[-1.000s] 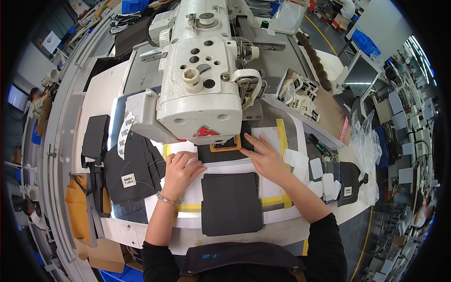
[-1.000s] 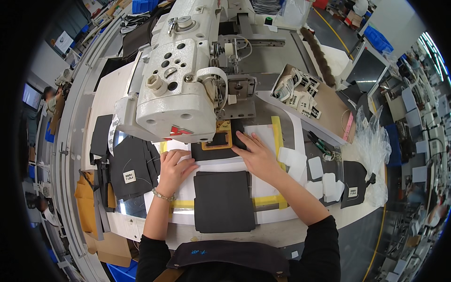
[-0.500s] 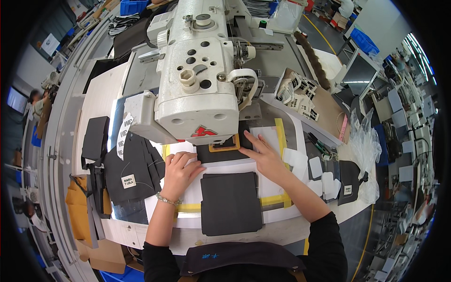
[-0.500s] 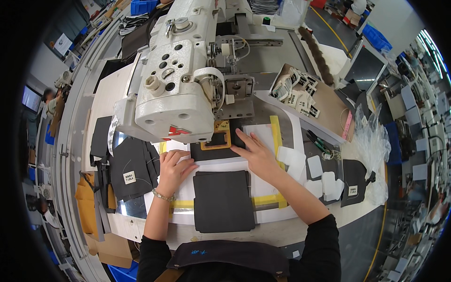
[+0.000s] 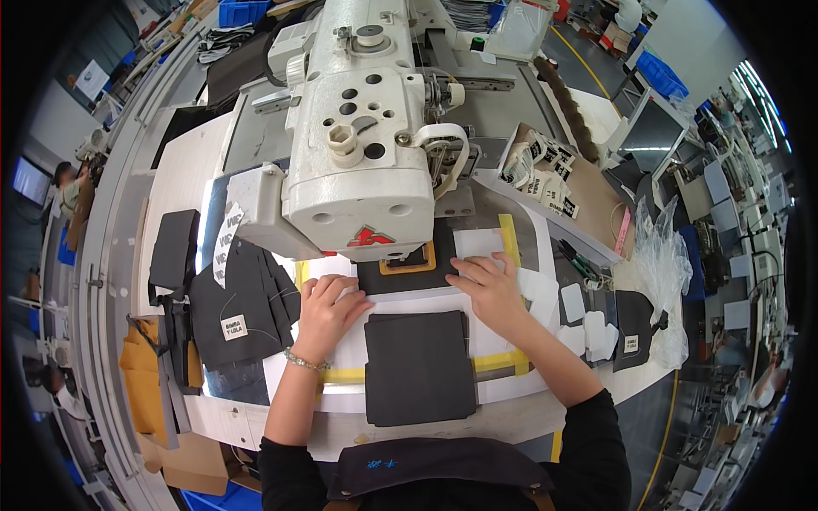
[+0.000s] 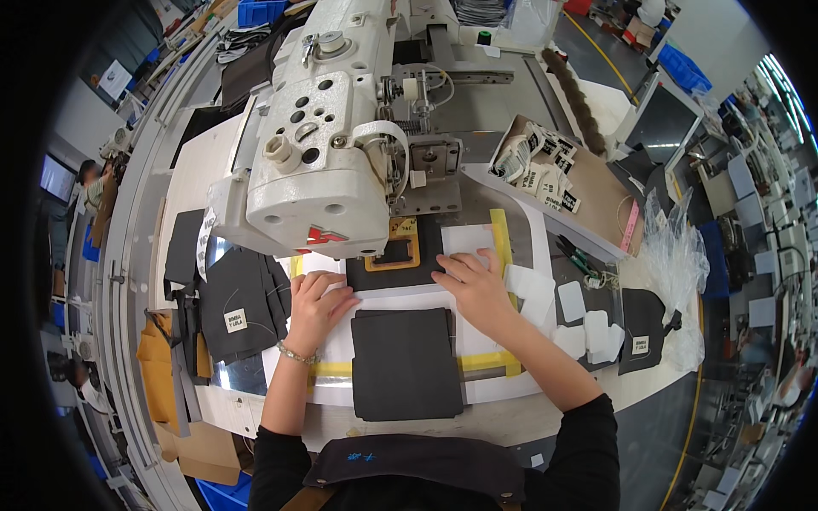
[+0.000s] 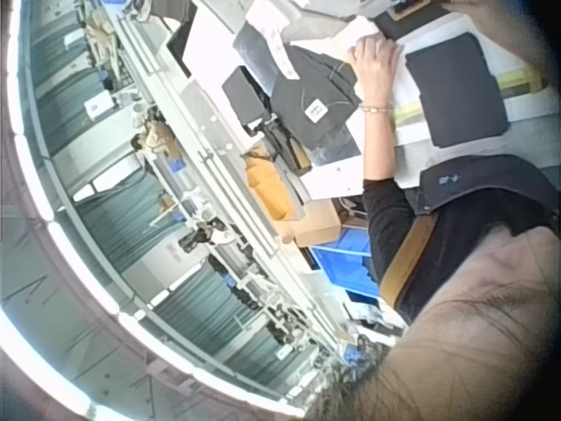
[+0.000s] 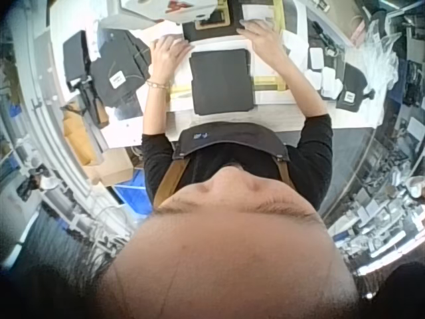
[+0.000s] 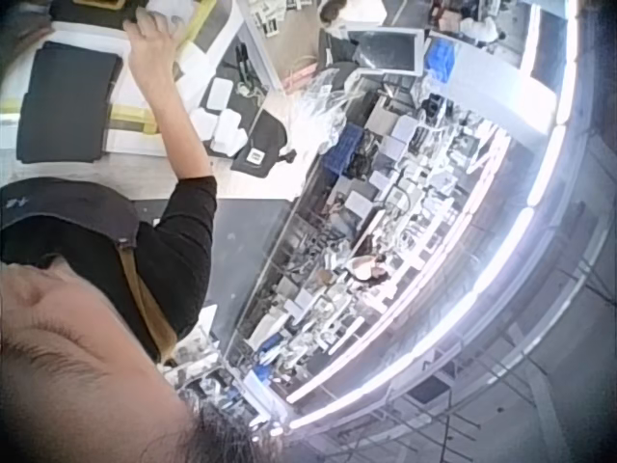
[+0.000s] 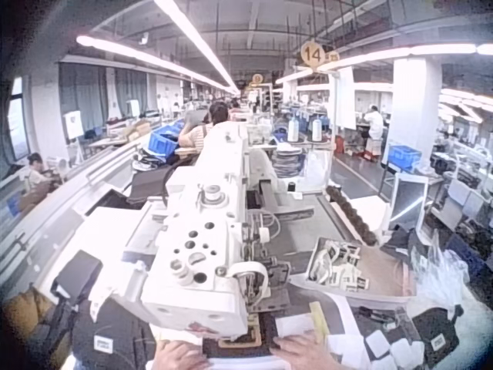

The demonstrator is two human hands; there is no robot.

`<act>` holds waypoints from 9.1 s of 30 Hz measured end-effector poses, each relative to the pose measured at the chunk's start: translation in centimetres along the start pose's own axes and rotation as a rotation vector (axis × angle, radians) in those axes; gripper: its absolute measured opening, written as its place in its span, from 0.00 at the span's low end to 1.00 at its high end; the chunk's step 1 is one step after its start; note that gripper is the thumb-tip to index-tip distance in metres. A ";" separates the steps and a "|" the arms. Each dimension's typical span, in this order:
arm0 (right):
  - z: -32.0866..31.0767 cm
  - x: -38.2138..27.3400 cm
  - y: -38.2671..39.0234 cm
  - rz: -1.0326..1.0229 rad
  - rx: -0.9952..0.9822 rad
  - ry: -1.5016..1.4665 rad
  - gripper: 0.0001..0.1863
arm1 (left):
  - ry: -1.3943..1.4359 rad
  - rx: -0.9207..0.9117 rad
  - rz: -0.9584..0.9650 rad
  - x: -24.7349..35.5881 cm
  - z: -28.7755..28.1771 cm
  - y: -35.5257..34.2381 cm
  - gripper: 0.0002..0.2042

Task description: The person operates an industrial sewing machine to attach white rectangular labels to black fabric pouches. They repeatedly pick up a pouch, place it under the needle, sew the label onto the front, cut the thread, and move the finished item to a stack.

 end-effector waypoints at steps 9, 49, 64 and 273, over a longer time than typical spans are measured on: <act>-0.3 -1.0 0.7 -0.037 -0.021 -0.014 0.13 | 0.024 0.002 0.000 0.0 0.0 0.1 0.10; 0.4 -1.1 0.7 -0.038 0.000 0.048 0.17 | -0.041 -0.143 -0.005 0.1 0.9 0.0 0.12; 0.6 0.1 -0.9 0.123 -0.013 0.155 0.23 | -0.074 -0.147 0.006 0.3 1.1 0.2 0.16; 4.3 -0.1 -5.1 -0.245 -0.318 -0.243 0.25 | -0.185 -0.200 -0.001 0.2 3.7 -1.7 0.32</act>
Point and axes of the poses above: each hand's wrist, its own y-axis away from the middle knuckle, its own z-axis out of the palm, x = y × z, the point moved 8 cm from there along -y, towards the middle knuckle, and after that the axes turned 7 degrees about -y, right-handed, at the moved point
